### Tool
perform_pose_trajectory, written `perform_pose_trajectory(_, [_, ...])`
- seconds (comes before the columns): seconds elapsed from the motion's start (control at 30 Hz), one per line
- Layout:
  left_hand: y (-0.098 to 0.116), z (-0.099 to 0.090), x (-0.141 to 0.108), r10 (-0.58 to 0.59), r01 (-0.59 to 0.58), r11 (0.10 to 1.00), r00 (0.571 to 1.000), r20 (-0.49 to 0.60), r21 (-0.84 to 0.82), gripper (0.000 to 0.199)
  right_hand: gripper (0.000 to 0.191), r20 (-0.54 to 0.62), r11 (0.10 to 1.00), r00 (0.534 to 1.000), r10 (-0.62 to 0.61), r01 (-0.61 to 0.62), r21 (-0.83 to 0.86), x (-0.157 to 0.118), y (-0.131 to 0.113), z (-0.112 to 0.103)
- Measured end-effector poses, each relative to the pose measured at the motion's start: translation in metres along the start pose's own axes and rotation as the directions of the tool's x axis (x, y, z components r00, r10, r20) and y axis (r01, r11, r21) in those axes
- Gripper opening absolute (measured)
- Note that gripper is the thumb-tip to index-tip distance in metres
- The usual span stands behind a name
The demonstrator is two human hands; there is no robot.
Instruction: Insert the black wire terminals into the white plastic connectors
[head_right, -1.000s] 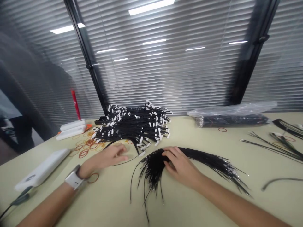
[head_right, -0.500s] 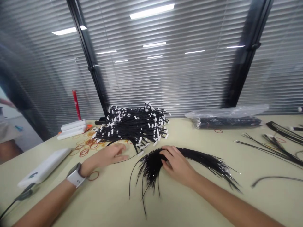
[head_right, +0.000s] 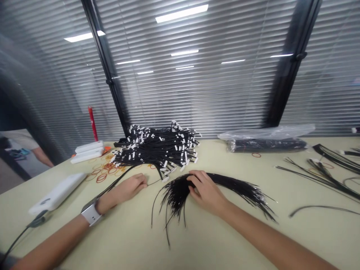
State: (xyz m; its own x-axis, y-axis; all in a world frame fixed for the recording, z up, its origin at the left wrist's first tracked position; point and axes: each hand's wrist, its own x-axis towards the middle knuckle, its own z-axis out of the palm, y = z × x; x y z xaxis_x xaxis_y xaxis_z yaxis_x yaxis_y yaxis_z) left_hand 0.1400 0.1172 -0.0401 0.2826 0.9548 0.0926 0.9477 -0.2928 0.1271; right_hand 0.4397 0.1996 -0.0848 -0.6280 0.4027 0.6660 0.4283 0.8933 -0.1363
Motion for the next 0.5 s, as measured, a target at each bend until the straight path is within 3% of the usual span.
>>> perform_pose_trajectory(0.2, [0.011, -0.003, -0.004, -0.069, 0.072, 0.997, 0.994, -0.086, 0.032, 0.016, 0.017, -0.067, 0.999, 0.997, -0.044, 0.043, -0.01, -0.002, 0.002, -0.005])
perform_pose_trajectory(0.37, [0.032, -0.043, -0.008, -0.167, 0.172, 0.985, 0.955, -0.246, 0.0, 0.019, 0.024, -0.22, 0.995, 0.972, -0.087, 0.077, -0.056, 0.012, -0.014, -0.026])
perform_pose_trajectory(0.5, [0.082, -0.08, 0.0, -0.061, 0.045, 0.998, 0.941, -0.334, -0.054, 0.017, 0.042, -0.283, 0.988, 0.951, -0.125, 0.092, -0.128, 0.046, -0.042, -0.054])
